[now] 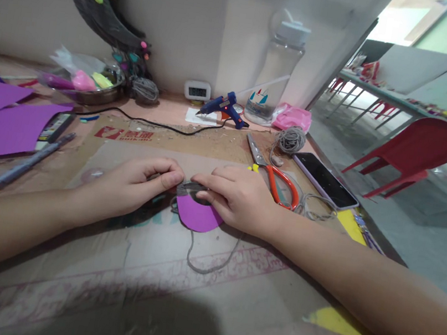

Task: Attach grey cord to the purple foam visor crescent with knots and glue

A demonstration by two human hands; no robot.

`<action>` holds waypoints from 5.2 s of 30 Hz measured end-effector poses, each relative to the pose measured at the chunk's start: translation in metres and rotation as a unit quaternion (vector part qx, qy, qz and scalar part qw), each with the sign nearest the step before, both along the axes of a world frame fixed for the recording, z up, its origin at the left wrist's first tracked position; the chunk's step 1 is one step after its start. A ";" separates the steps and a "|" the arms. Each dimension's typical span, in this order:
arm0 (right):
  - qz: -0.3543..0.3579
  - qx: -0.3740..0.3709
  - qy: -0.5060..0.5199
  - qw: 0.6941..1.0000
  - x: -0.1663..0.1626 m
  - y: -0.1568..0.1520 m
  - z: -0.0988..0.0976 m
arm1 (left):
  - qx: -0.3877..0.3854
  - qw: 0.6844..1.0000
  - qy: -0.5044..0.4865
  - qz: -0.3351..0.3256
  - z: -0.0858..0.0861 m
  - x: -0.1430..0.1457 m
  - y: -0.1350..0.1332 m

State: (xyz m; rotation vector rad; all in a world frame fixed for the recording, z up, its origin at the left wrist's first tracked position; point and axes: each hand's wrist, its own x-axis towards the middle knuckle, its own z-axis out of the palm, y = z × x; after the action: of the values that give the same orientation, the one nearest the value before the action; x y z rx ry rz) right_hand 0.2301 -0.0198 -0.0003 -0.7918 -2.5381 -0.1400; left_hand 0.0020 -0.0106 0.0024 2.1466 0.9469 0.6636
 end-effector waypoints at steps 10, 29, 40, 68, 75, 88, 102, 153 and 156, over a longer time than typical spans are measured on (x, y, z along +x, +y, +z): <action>0.002 0.000 0.014 1.000 0.000 0.000 -0.001 | -0.027 1.000 -0.005 -0.003 -0.001 0.001 0.000; 0.000 0.039 -0.002 0.999 -0.001 0.000 -0.002 | -0.020 1.000 0.000 0.014 -0.001 0.001 0.001; -0.041 -0.023 0.038 0.998 0.004 0.003 0.005 | -0.037 0.999 -0.004 0.019 -0.001 0.002 0.002; -0.153 -0.124 0.011 0.980 0.021 0.044 -0.004 | -0.088 0.994 -0.058 0.033 -0.006 0.006 0.003; -0.140 -0.117 0.015 0.983 0.023 0.044 -0.004 | -0.096 0.991 -0.077 0.046 -0.003 0.006 0.000; -0.175 -0.062 0.002 0.983 0.032 0.049 0.017 | -0.075 0.992 -0.085 0.051 -0.007 0.005 0.001; -0.321 -0.123 0.004 0.939 0.044 0.125 0.038 | -0.087 0.991 -0.080 0.062 -0.006 0.006 0.003; -0.166 -0.131 0.172 0.962 0.018 -0.025 0.006 | -0.096 0.981 -0.122 0.114 -0.002 0.001 0.010; -0.149 -0.175 0.165 0.959 0.018 -0.025 0.005 | -0.105 0.978 -0.137 0.120 -0.003 0.002 0.011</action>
State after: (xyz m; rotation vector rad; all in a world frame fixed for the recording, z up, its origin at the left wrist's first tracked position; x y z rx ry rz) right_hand 0.2480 -0.0452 0.0050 -1.2221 -2.1387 0.3301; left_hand 0.0038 0.0001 -0.0005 1.7198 1.0790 0.9081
